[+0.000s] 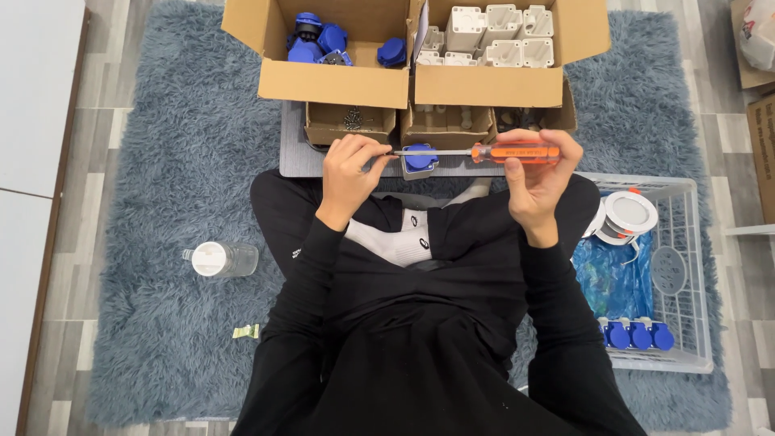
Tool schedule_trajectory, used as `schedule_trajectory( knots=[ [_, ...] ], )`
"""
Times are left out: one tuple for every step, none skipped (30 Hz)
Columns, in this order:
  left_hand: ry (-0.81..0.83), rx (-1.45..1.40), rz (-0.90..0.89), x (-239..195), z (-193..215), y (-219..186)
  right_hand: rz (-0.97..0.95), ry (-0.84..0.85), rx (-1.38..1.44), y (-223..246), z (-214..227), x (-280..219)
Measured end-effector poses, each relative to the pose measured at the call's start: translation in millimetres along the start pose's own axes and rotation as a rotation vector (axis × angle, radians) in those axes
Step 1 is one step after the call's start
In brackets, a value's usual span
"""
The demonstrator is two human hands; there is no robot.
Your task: The person sits on a rug and assembles a small electrical component by screwing a blue cover onto a white box using a screwdriver. They then attach a white cylindrical part to the assembly and place the finished unit into a plastic basket.
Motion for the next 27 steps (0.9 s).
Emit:
schedule_trajectory(
  knots=[
    [0.000,-0.002,0.000,-0.4,-0.9,0.8,0.000,0.000,-0.002,-4.0,1.7,-1.9],
    [-0.009,-0.012,0.003,-1.5,-1.2,1.5,-0.001,-0.011,0.004,-7.8,4.3,-4.0],
    [-0.018,-0.023,0.005,-2.6,-1.3,2.2,-0.001,-0.023,0.009,-11.6,6.9,-6.1],
    [-0.019,-0.024,0.007,-2.0,-2.5,1.7,-0.002,-0.021,0.008,-11.4,7.1,-4.5],
    [-0.008,-0.018,-0.013,-1.4,-4.4,-0.5,-0.003,-0.021,-0.012,-11.4,7.5,-3.0],
    [0.004,-0.012,-0.033,-1.6,-6.1,-3.0,-0.007,-0.021,-0.032,-11.0,7.7,-2.3],
    [0.005,-0.012,-0.030,1.0,-6.2,-7.2,-0.009,-0.019,-0.033,-6.3,2.3,-0.7],
    [0.023,-0.003,-0.077,4.2,-7.7,-14.6,-0.027,-0.004,-0.025,-3.2,-4.1,1.8],
    [0.042,0.006,-0.125,7.2,-9.2,-22.0,-0.046,0.012,-0.018,-0.1,-10.4,4.2],
    [0.042,0.005,-0.123,9.1,-10.0,-28.8,-0.047,0.013,-0.018,0.1,-16.8,3.3],
    [0.069,-0.022,-0.116,11.0,-12.7,-35.2,-0.068,0.044,0.021,-1.1,-25.3,2.3],
    [0.096,-0.050,-0.110,13.0,-15.6,-41.6,-0.090,0.075,0.060,-2.3,-33.6,1.2],
    [0.096,-0.051,-0.108,16.2,-16.6,-47.1,-0.091,0.075,0.059,-5.4,-37.4,0.8],
    [0.097,-0.051,-0.142,18.0,-17.6,-55.7,-0.095,0.103,0.039,-8.1,-42.9,-0.8],
    [0.098,-0.050,-0.176,19.8,-18.5,-64.2,-0.099,0.131,0.019,-10.8,-48.5,-2.6],
    [0.099,-0.051,-0.174,20.1,-20.7,-65.6,-0.101,0.132,0.019,-13.0,-53.1,-5.0],
    [0.094,-0.016,-0.202,20.0,-22.8,-68.9,-0.101,0.127,-0.015,-15.3,-57.1,-7.3],
    [0.090,0.020,-0.229,19.6,-24.6,-72.2,-0.102,0.122,-0.049,-17.4,-61.5,-10.0],
    [0.092,0.020,-0.226,19.8,-24.2,-72.0,-0.104,0.122,-0.048,-16.3,-63.4,-7.5],
    [0.096,0.066,-0.240,20.0,-24.4,-72.3,-0.088,0.126,-0.073,-14.2,-65.7,-4.7],
    [0.100,0.112,-0.253,20.2,-24.6,-72.6,-0.072,0.130,-0.099,-12.3,-68.0,-1.8],
    [0.102,0.110,-0.250,20.7,-22.9,-74.6,-0.075,0.130,-0.099,-16.3,-68.0,-4.4],
    [0.122,0.113,-0.238,21.1,-22.5,-75.8,-0.084,0.135,-0.080,-20.6,-68.5,-7.1],
    [0.141,0.116,-0.226,21.7,-21.8,-76.8,-0.092,0.140,-0.060,-25.1,-69.1,-9.4],
    [0.142,0.116,-0.223,21.6,-20.1,-77.2,-0.095,0.141,-0.060,-27.1,-67.8,-10.3],
    [0.157,0.075,-0.195,21.3,-19.0,-76.4,-0.117,0.175,0.003,-30.0,-68.6,-12.0],
    [0.171,0.034,-0.168,21.1,-18.1,-75.7,-0.140,0.210,0.065,-32.6,-69.4,-13.7]
  ],
)
Point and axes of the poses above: each hand's wrist, its own x-axis towards the middle knuckle, its own z-axis out of the back of the hand, y = z × x, the point moved 7 cm from there along x, towards the middle knuckle, and after that the axes turned 3 degrees about -x, right-handed, at the moved point
